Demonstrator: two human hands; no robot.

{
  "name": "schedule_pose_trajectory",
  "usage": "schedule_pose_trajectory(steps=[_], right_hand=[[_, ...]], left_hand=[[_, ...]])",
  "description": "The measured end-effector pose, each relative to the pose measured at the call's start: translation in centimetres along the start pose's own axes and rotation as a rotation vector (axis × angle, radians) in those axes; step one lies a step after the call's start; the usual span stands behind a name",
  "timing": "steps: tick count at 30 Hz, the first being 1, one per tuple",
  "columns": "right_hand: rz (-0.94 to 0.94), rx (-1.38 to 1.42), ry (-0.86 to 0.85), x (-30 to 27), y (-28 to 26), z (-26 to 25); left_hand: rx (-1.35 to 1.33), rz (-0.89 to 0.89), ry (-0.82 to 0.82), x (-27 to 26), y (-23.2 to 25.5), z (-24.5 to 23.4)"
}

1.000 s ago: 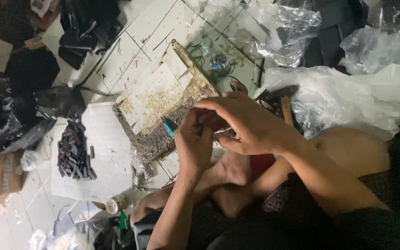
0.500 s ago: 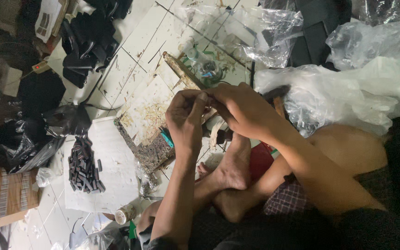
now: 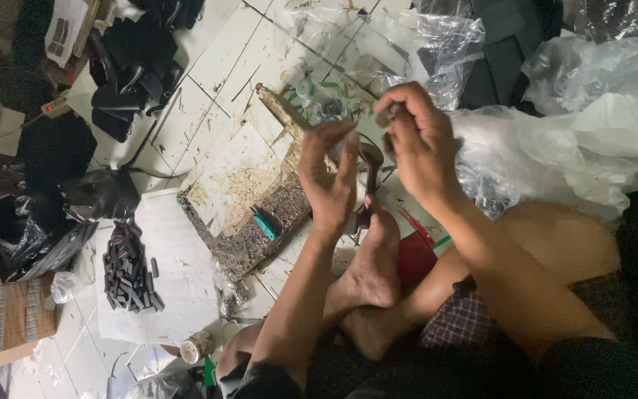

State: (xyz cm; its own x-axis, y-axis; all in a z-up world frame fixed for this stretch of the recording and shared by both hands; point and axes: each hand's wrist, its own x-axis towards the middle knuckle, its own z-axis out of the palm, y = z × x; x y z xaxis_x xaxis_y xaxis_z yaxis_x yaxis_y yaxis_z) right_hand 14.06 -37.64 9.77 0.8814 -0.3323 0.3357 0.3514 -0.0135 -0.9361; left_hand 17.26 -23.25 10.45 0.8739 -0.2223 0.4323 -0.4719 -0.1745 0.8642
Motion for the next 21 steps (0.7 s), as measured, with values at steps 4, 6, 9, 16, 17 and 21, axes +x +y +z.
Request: schedule_pose_trajectory(steps=[4, 6, 9, 16, 17, 21], right_hand=[[0.103, 0.193, 0.126, 0.5, 0.0, -1.5], [0.122, 0.222, 0.126, 0.9, -1.0, -1.9], [0.163, 0.357, 0.020, 1.1, -0.3, -1.5], [0.070, 0.035, -0.007, 1.6, 0.6, -0.9], [0.018, -0.005, 0.059, 1.5, 1.5, -0.9], [-0.090, -0.252, 0.094, 2.1, 1.3, -1.5]], left_hand=[[0.124, -0.133, 0.213, 2.0, -5.3, -1.0], [0.093, -0.357, 0.255, 3.2, -8.8, -1.6], [0.106, -0.482, 0.140, 4.6, -14.7, -1.9], [0.268, -0.343, 0.046, 4.7, -17.6, -0.2], [0.358, -0.102, 0.040, 4.5, -17.6, -0.1], [0.415, 0.087, -0.014, 4.8, -12.9, 0.5]])
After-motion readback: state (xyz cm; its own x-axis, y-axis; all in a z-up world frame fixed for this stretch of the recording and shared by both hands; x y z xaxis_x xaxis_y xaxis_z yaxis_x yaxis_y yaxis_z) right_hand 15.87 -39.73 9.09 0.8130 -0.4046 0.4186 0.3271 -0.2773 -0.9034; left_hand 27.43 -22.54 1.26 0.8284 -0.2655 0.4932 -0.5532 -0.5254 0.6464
